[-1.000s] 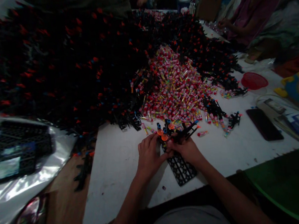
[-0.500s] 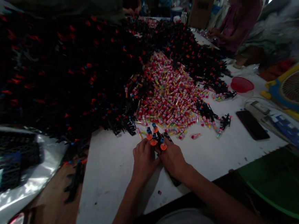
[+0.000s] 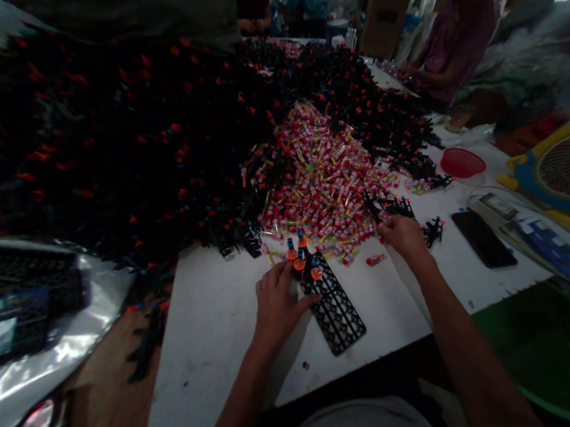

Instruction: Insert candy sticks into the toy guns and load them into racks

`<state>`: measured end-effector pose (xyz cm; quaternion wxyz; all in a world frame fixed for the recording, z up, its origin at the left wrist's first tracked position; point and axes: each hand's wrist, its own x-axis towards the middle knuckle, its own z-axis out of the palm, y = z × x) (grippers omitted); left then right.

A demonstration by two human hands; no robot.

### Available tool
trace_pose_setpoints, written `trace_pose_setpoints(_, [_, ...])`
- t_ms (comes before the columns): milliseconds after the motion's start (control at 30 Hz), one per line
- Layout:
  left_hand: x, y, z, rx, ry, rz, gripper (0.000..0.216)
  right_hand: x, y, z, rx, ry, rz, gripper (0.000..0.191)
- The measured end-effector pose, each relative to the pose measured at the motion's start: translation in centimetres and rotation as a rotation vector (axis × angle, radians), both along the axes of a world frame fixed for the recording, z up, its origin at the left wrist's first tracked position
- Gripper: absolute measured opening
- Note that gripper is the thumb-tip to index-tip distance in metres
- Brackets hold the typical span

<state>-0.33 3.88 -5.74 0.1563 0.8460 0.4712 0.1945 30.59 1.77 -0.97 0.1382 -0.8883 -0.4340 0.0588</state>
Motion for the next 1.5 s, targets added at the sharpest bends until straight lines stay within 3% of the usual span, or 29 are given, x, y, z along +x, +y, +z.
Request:
trace_pose_setpoints(67, [-0.1, -0.1, 0.0, 0.003, 0.009, -0.009, 0.08, -1.7, -0.5, 0.2, 0.09, 0.211, 0.008, 0.02])
trace_pose_setpoints(133, [-0.1, -0.2, 0.0, 0.013, 0.016, -0.025, 0.085, -4.4, -1.4, 0.2, 0.229, 0.565, 0.037, 0.023])
trace_pose_setpoints(267, [-0.2, -0.3, 0.1, 0.028, 0.032, -0.05, 0.092, -10.9, -3.4, -1.2, 0.335, 1.224, 0.227, 0.034])
trace_pose_setpoints(400, [-0.1, -0.4, 0.3, 0.028, 0.036, -0.047, 0.085, -15.1, -4.2, -3.0, 0.35, 1.388, 0.24, 0.032])
trace_pose_setpoints(633, [-0.1, -0.2, 0.3, 0.031, 0.034, -0.056, 0.086, -14.8, -4.2, -3.1, 0.353, 1.24, 0.267, 0.024])
trace_pose_setpoints(900, [-0.2, 0.1, 0.0, -0.02, 0.068, -0.062, 0.072, -16.5, -4.1, -3.0, 0.339, 0.509, 0.574, 0.015])
trace_pose_setpoints(1033, [-0.2, 0.4, -0.2, -0.028, 0.073, -0.049, 0.066, -16.1, -4.1, -2.7, 0.357, 0.481, 0.635, 0.009])
trace_pose_setpoints(1133, [-0.3, 0.5, -0.2, -0.018, 0.045, -0.043, 0.076, -11.5, -4.9, -2.1, 0.455, 0.449, 0.468, 0.013])
trace_pose_setpoints(1200, [-0.4, 0.5, -0.3, -0.014, 0.041, -0.045, 0.082, -6.9, -5.4, -1.7, 0.515, 0.265, 0.173, 0.022])
trace_pose_setpoints(1300, [-0.3, 0.5, -0.4, -0.002, 0.043, -0.051, 0.085, -0.5, -5.2, -1.4, 0.307, -0.036, -0.193, 0.032])
trace_pose_setpoints(1400, [-0.3, 0.5, -0.3, 0.002, 0.038, -0.046, 0.085, 2.5, -4.4, -1.2, 0.124, -0.085, -0.258, 0.029])
trace_pose_setpoints(1500, [-0.2, 0.5, -0.1, -0.006, 0.043, -0.048, 0.083, 0.9, -3.8, -0.9, 0.288, 0.126, -0.218, 0.027])
